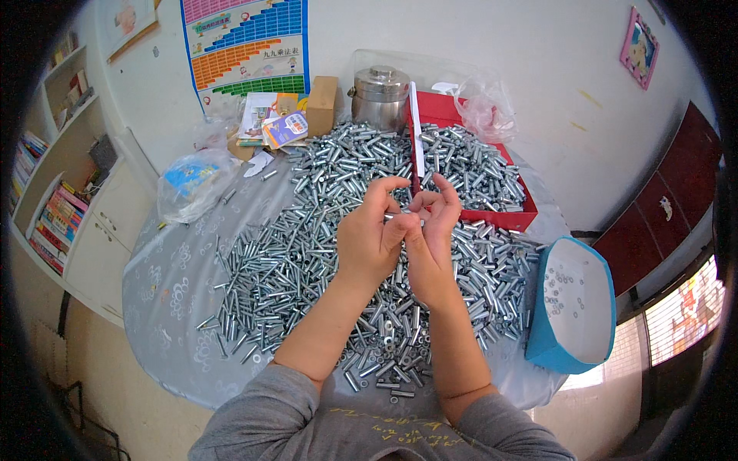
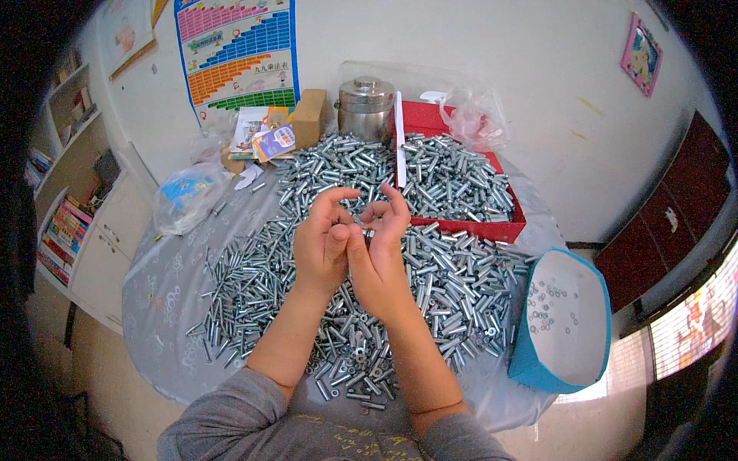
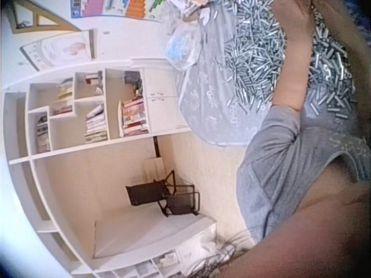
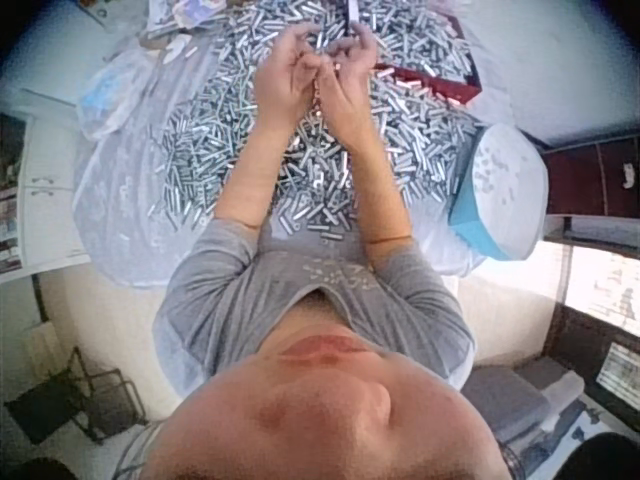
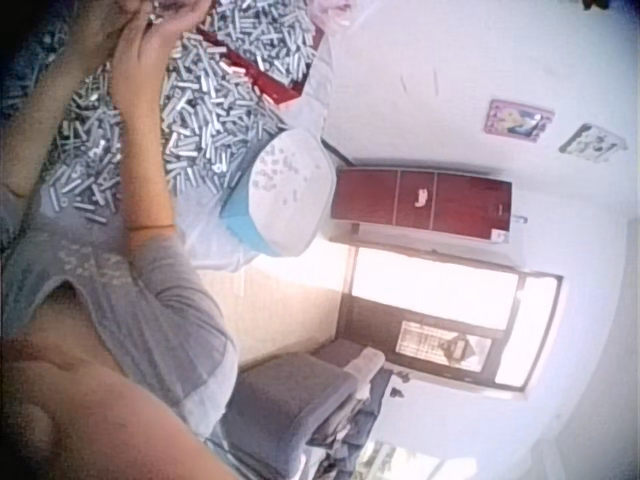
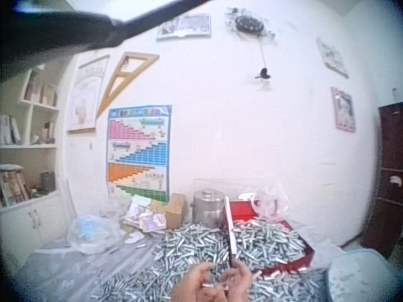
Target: The person sits at a table covered with a large pile of metal bolts and washers. They repeatedly pick up a bolt and a washer, thread the washer onto the bolt, and place the assembled unit into a red box. The person continues this repetitive assembly process throughout the video.
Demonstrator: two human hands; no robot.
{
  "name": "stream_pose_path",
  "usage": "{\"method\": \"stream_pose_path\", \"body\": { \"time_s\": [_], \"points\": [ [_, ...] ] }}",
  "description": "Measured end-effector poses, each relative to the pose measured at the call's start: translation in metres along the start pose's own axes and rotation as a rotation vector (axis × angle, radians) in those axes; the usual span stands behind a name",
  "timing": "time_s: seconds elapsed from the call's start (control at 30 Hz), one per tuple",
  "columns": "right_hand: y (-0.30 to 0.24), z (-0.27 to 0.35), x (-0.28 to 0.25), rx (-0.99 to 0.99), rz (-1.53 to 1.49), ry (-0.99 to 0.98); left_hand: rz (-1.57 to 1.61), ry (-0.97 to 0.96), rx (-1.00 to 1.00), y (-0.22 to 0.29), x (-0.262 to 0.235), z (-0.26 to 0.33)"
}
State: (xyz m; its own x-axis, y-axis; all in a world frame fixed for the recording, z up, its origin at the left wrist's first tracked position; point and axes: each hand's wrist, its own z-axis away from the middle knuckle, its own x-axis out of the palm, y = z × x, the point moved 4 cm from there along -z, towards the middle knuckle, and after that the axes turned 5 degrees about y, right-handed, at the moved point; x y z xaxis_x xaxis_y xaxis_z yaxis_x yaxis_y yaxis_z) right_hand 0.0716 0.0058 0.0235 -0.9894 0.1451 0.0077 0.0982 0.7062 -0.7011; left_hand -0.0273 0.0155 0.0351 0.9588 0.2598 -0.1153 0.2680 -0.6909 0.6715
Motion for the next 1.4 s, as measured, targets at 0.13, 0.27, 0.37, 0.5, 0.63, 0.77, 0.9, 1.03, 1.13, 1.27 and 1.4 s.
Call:
{"method": "stream_pose_path", "body": {
  "time_s": [0.13, 0.27, 0.37, 0.5, 0.63, 0.77, 0.9, 1.03, 1.13, 1.27, 1.4],
  "points": [
    [-0.007, -0.003, -0.002, 0.049, -0.02, 0.046, -0.007, -0.037, -0.04, -0.005, 0.002, -0.001],
    [0.001, -0.008, -0.015, 0.293, 0.313, -0.07, -0.149, 0.023, 0.02, -0.004, -0.002, -0.003],
    [0.012, -0.006, -0.02, 0.442, 0.298, -0.233, -0.21, 0.029, 0.025, -0.006, -0.002, -0.002],
    [0.006, -0.006, -0.018, 0.368, 0.273, -0.194, -0.209, 0.03, 0.027, -0.004, -0.002, -0.003],
    [-0.003, -0.005, -0.019, 0.464, 0.135, -0.165, -0.234, 0.028, 0.054, -0.006, -0.002, -0.003],
    [-0.003, -0.005, -0.02, 0.437, 0.155, -0.207, -0.219, 0.015, 0.062, -0.007, 0.0, -0.002],
    [-0.003, -0.005, -0.019, 0.422, 0.174, -0.166, -0.213, 0.001, 0.055, -0.007, 0.0, -0.002],
    [-0.008, -0.005, -0.019, 0.546, -0.006, -0.096, -0.196, 0.015, 0.051, -0.006, 0.0, -0.002],
    [-0.001, -0.003, -0.019, 0.534, -0.036, -0.212, -0.18, 0.0, 0.046, -0.005, 0.0, -0.002],
    [-0.005, -0.008, -0.023, 0.552, -0.032, -0.098, -0.174, -0.018, 0.069, -0.006, 0.0, 0.0],
    [-0.005, -0.007, -0.024, 0.441, -0.004, -0.111, -0.145, -0.031, 0.08, -0.002, 0.003, 0.0]
  ]
}}
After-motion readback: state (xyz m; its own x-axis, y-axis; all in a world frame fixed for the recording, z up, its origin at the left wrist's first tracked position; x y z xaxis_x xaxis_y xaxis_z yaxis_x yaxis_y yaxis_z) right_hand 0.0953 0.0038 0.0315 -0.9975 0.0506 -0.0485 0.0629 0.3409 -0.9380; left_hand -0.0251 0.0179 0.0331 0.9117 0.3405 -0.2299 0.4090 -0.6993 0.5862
